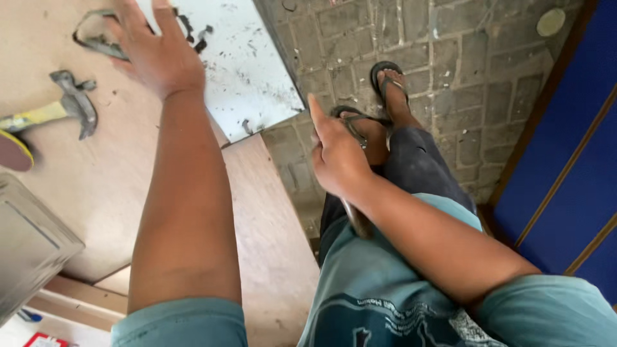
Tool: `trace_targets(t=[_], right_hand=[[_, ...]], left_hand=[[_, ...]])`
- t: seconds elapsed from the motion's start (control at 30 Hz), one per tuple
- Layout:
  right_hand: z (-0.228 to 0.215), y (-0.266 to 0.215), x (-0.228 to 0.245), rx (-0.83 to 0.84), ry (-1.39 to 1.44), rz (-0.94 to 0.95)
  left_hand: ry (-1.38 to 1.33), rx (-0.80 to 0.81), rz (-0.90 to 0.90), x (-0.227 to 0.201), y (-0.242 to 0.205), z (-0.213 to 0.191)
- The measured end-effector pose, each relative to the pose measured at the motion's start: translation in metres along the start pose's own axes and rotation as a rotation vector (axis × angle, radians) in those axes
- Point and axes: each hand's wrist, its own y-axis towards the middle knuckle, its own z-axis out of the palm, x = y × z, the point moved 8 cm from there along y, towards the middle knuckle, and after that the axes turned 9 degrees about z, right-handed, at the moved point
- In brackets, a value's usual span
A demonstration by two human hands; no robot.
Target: The person uses a file to smooth the edges of wooden boards and a white plastic panel, occasionally using a small wooden block to apply pressure or test the surface.
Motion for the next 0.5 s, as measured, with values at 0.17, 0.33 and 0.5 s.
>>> trace_targets(t=[0.17, 0.33, 0.5], right_hand=[[0.002, -0.01, -0.006, 0.021, 0.006, -0.074], [-0.004, 0.042, -0.008, 0.11, 0.031, 0.032], [-0.067, 0.0, -0.014, 0.062, 0.379, -0.015]], left_hand=[[0.005, -0.021, 0.017, 0.005, 0.006, 0.002], [0.01, 0.013, -0.09, -0.033, 0.004, -0.019], [0.054, -0.025, -0.068, -0.024, 0.007, -0.015]])
